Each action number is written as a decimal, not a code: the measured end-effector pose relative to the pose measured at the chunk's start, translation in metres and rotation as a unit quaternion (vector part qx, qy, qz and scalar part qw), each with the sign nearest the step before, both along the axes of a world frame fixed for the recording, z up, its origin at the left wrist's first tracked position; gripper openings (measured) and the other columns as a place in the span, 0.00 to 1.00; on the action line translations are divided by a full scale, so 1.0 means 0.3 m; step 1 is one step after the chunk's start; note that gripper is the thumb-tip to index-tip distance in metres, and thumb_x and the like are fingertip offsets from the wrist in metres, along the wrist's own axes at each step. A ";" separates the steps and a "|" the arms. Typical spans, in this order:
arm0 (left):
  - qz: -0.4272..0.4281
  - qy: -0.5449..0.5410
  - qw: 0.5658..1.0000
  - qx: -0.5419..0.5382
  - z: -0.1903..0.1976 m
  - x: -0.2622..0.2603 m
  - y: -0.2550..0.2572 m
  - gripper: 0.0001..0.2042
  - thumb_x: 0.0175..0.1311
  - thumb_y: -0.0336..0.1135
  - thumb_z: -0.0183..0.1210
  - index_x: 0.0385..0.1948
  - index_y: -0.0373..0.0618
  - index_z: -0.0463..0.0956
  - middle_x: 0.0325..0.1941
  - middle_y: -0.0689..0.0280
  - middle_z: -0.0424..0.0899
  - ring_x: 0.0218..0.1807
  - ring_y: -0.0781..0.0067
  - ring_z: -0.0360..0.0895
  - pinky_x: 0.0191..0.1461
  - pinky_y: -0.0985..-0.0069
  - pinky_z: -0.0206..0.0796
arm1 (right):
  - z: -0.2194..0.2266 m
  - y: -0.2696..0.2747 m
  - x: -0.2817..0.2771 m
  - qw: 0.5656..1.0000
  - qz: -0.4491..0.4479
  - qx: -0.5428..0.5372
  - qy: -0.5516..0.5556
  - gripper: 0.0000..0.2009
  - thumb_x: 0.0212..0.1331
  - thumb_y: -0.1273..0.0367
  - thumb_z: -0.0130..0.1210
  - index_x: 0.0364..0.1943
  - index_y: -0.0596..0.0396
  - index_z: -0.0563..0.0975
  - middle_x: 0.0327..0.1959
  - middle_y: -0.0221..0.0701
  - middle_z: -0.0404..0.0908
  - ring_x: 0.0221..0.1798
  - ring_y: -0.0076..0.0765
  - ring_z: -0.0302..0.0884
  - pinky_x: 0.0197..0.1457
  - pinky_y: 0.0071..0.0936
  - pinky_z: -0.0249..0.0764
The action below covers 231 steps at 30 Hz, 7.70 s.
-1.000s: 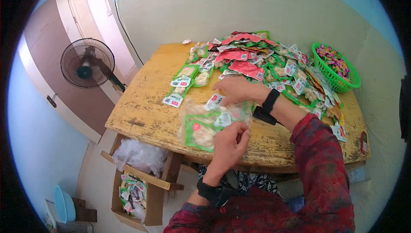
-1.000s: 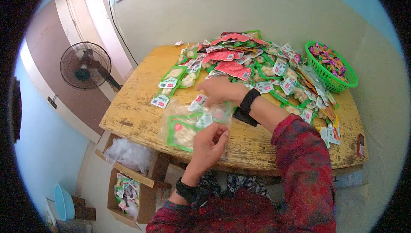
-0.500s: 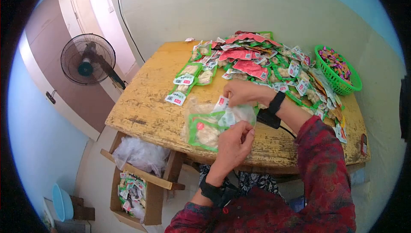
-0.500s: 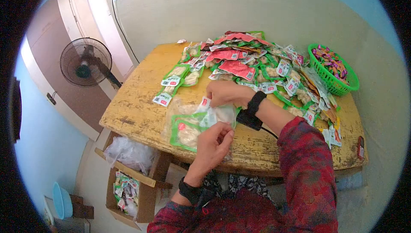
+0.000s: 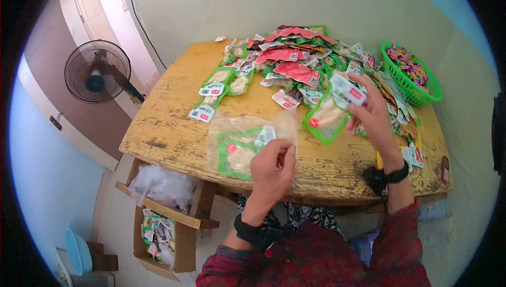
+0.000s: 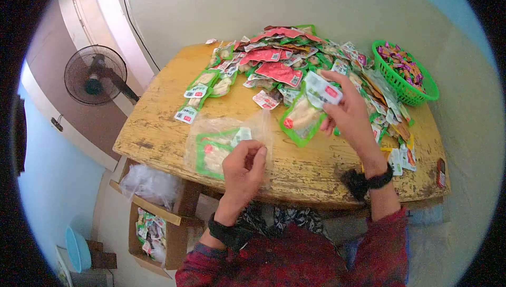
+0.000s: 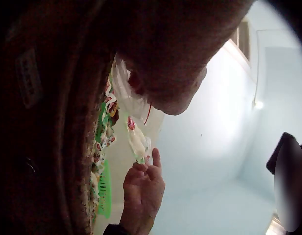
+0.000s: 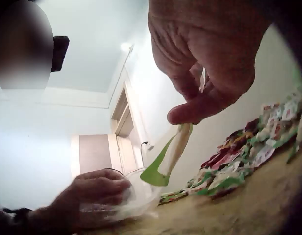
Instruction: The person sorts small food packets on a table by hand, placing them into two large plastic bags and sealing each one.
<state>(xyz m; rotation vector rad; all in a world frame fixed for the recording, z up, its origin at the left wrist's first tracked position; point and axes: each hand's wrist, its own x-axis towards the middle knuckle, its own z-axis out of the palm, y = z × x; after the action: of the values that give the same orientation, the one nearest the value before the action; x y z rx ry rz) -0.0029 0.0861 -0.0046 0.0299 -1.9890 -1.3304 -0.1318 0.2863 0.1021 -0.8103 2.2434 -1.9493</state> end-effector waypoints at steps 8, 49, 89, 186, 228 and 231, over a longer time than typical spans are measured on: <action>0.044 0.031 0.998 -0.020 0.023 0.001 0.006 0.03 0.69 0.26 0.63 0.40 0.38 0.80 0.28 0.67 0.83 0.27 0.84 0.75 0.31 0.81 0.67 | -0.138 -0.014 0.184 0.985 0.001 -0.155 -0.070 0.24 0.68 0.79 0.51 0.68 0.57 0.69 0.49 0.40 0.81 0.29 0.30 0.84 0.30 0.26 0.85; 0.149 0.009 0.956 -0.253 0.006 0.181 -0.117 0.08 0.57 0.25 0.68 0.37 0.41 0.80 0.33 0.60 0.80 0.35 0.56 0.79 0.39 0.62 0.70 | -0.229 -0.293 0.112 0.956 0.101 0.203 0.187 0.15 0.67 0.55 0.60 0.50 0.47 0.81 0.33 0.38 0.86 0.35 0.50 0.84 0.38 0.42 0.77; 0.054 -0.161 0.870 -0.462 0.038 0.091 -0.197 0.29 0.62 0.48 0.64 0.62 0.41 0.77 0.71 0.55 0.74 0.75 0.47 0.64 0.81 0.47 0.44 | -0.345 0.240 0.298 0.938 -0.124 0.136 0.294 0.10 0.61 0.75 0.58 0.46 0.58 0.80 0.46 0.38 0.83 0.47 0.49 0.83 0.48 0.40 0.80; -0.233 -0.174 0.957 -0.002 0.097 0.249 0.072 0.16 0.63 0.33 0.70 0.49 0.38 0.81 0.39 0.61 0.84 0.39 0.74 0.79 0.46 0.75 0.71 | -0.146 0.182 0.296 0.975 0.137 0.015 -0.176 0.11 0.66 0.71 0.64 0.51 0.57 0.82 0.35 0.27 0.86 0.29 0.17 0.79 0.29 0.16 0.74; 0.089 0.061 0.967 -0.229 0.071 0.088 0.122 0.07 0.59 0.22 0.66 0.38 0.39 0.83 0.31 0.59 0.80 0.25 0.62 0.81 0.28 0.69 0.72 | -0.224 -0.036 0.311 0.929 0.097 -0.164 -0.317 0.18 0.74 0.72 0.51 0.63 0.62 0.66 0.40 0.40 0.85 0.23 0.33 0.85 0.16 0.19 0.71; 0.074 0.083 0.972 -0.205 0.082 0.095 0.123 0.07 0.60 0.22 0.66 0.40 0.38 0.83 0.32 0.59 0.80 0.24 0.63 0.81 0.27 0.71 0.73 | -0.214 -0.079 0.290 0.913 0.172 -0.143 -0.342 0.16 0.76 0.72 0.47 0.64 0.60 0.66 0.37 0.37 0.84 0.21 0.28 0.83 0.17 0.18 0.72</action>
<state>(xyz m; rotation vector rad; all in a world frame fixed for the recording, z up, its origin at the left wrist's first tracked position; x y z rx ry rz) 0.0256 0.1230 0.0199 -0.1220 -2.0350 -0.7848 -0.0449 0.2626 0.0379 -0.3979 1.3422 -1.9864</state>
